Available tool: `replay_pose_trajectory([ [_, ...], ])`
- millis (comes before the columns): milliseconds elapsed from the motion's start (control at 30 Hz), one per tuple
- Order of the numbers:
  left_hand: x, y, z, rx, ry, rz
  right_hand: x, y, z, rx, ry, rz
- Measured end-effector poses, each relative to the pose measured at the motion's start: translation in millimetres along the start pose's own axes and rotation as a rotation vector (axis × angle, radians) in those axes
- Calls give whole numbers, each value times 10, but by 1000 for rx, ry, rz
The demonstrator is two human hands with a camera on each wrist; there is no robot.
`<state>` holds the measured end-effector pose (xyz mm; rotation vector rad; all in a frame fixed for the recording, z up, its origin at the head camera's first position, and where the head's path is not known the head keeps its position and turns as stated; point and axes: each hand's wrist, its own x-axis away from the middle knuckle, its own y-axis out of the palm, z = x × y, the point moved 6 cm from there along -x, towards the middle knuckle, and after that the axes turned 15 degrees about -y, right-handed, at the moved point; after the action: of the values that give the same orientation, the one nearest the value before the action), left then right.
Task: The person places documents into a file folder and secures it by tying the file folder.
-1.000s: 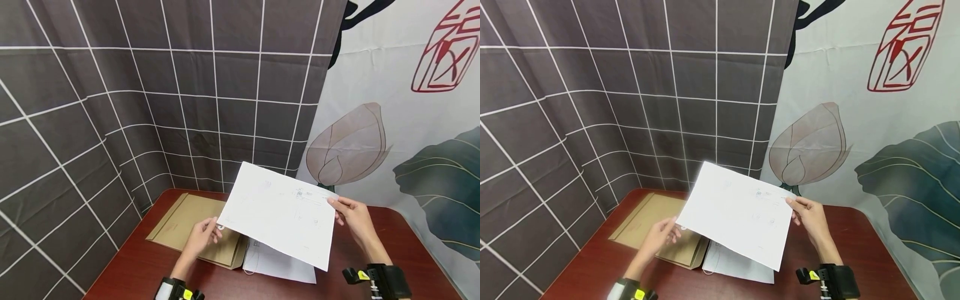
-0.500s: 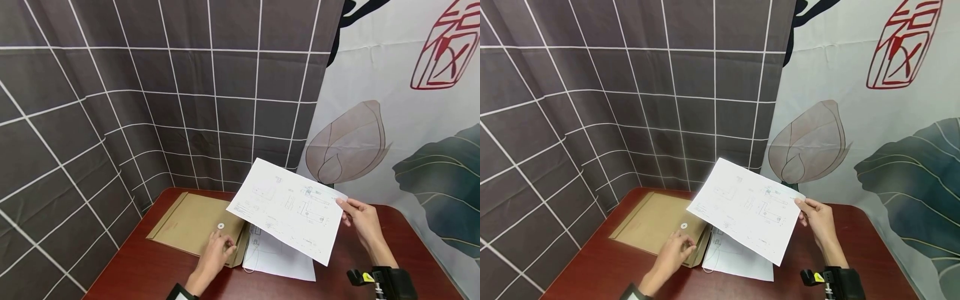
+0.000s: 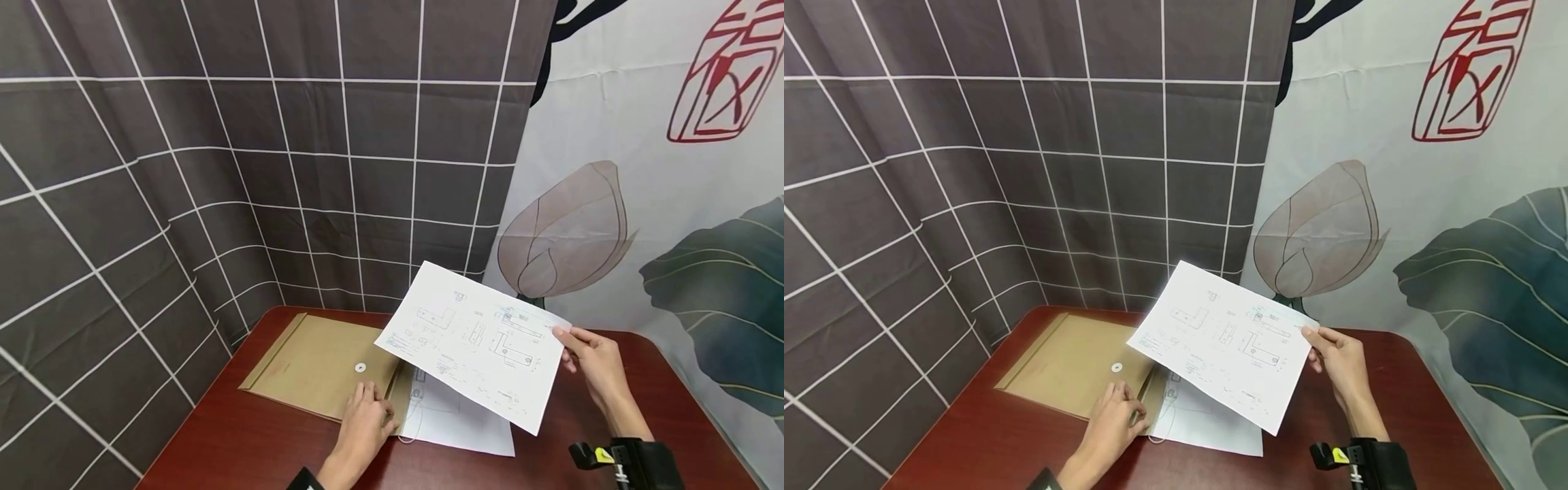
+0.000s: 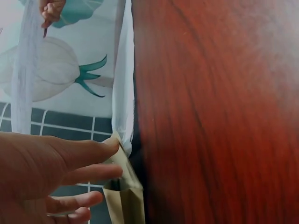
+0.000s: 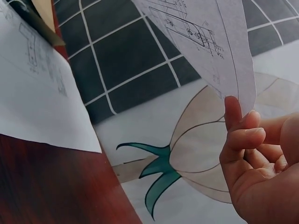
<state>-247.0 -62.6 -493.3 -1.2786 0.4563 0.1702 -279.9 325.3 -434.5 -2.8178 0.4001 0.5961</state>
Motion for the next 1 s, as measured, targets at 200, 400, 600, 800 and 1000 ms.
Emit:
replay_pose_trajectory([
  [200,17,38,45,-72,17,37,13,-24,23,9,11,3],
  [400,25,80,61,-159,-10,33,37,-35,56,7,11,3],
  [600,-2,106,68,-207,-59,35,46,-47,66,17,21,7],
  [800,-5,103,76,-234,-103,45,76,-84,87,27,39,22],
  [1000,-8,110,69,-242,-141,65,104,-130,135,30,56,38],
])
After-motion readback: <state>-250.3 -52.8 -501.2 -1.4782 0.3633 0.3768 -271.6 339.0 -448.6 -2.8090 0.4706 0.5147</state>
